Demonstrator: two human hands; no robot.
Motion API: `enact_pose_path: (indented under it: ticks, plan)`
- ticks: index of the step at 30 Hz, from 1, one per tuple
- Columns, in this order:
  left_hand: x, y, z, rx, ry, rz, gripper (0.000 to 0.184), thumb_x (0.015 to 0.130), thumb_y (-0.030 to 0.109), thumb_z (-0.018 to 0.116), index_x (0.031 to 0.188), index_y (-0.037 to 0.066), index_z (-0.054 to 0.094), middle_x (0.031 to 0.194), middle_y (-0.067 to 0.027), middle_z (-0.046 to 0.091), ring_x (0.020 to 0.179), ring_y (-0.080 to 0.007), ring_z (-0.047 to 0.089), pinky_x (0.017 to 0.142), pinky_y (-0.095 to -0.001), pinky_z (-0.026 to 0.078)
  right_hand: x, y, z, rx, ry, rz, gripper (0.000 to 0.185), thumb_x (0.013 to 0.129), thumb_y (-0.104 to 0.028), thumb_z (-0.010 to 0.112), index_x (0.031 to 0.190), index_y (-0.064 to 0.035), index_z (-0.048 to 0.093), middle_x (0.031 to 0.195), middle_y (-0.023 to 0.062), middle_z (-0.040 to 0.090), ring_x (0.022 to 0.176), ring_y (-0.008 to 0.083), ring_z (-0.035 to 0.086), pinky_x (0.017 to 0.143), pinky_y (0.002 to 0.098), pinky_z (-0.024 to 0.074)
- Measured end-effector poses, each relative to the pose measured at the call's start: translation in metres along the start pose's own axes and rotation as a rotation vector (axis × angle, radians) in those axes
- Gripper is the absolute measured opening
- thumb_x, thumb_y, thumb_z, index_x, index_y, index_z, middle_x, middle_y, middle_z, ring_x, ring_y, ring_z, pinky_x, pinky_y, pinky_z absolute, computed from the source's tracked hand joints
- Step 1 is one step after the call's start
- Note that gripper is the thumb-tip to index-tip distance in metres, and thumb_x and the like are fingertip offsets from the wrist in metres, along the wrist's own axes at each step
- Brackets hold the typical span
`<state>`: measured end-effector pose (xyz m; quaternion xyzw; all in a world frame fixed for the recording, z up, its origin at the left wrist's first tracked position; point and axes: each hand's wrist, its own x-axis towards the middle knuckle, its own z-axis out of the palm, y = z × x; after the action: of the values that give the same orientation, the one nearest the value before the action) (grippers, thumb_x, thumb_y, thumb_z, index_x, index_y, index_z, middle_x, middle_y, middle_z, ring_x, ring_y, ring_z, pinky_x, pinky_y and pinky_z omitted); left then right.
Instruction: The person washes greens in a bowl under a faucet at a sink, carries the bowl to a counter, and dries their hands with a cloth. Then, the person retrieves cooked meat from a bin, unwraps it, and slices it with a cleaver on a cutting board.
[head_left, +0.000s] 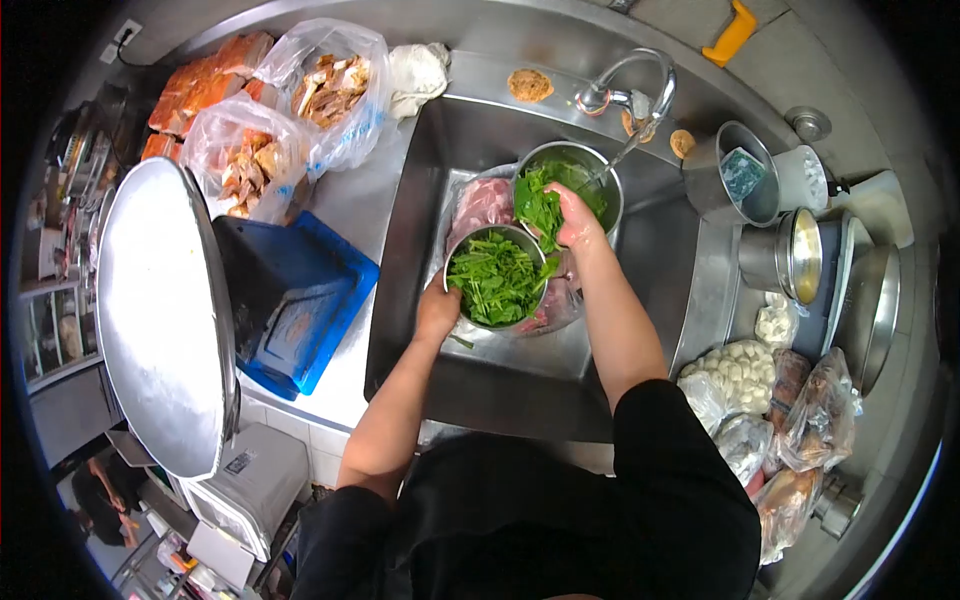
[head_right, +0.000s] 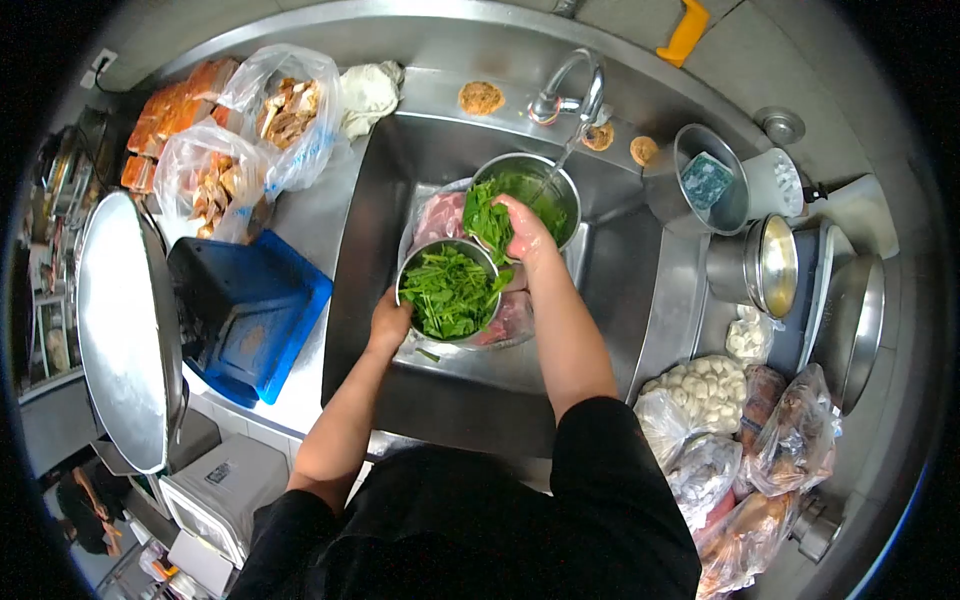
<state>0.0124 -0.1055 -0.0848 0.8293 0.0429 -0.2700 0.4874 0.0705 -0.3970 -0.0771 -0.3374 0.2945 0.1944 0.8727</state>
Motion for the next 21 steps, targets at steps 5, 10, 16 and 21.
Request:
enact_pose_path:
  ticks: [5, 10, 16, 21]
  plan:
    - [0.011, -0.026, 0.005, 0.03, 0.027, -0.03, 0.046, 0.085, 0.018, 0.052, 0.13, 0.008, 0.055, 0.116, -0.0258, 0.062, 0.111, -0.0394, 0.058, 0.096, -0.0422, 0.043, -0.067, 0.05, 0.072, -0.655, 0.116, -0.195, 0.028, 0.083, -0.015, 0.055, 0.108, -0.0054, 0.062, 0.091, 0.0107, 0.068, 0.08, 0.0218, 0.067, 0.072, 0.0373, 0.0554]
    - [0.015, -0.024, 0.005, -0.03, 0.024, 0.012, 0.044, 0.085, 0.019, 0.053, 0.127, 0.009, 0.057, 0.115, -0.0254, 0.063, 0.11, -0.0387, 0.059, 0.095, -0.042, 0.044, -0.095, 0.123, 0.096, -1.939, 0.159, -0.389, 0.052, 0.079, -0.034, 0.064, 0.128, -0.0171, 0.058, 0.134, 0.0131, 0.05, 0.126, 0.0357, 0.043, 0.103, 0.0587, 0.0315]
    - [0.019, -0.032, 0.007, -0.137, -0.025, -0.014, 0.047, 0.082, 0.01, 0.053, 0.129, 0.009, 0.057, 0.114, -0.0209, 0.066, 0.11, -0.0321, 0.062, 0.094, -0.0363, 0.045, -0.107, 0.009, 0.095, -1.763, 0.311, -0.438, 0.032, 0.083, -0.028, 0.059, 0.111, -0.013, 0.066, 0.121, 0.0092, 0.062, 0.111, 0.0301, 0.059, 0.091, 0.0413, 0.0492]
    - [0.021, -0.027, 0.015, -0.131, -0.006, -0.034, 0.048, 0.081, 0.005, 0.054, 0.129, 0.008, 0.057, 0.115, -0.0183, 0.066, 0.11, -0.03, 0.062, 0.095, -0.0348, 0.045, 0.017, -0.042, 0.002, -1.903, 0.467, -0.749, 0.036, 0.088, -0.039, 0.056, 0.114, -0.0153, 0.067, 0.128, 0.0068, 0.059, 0.119, 0.0283, 0.053, 0.102, 0.0423, 0.0412]
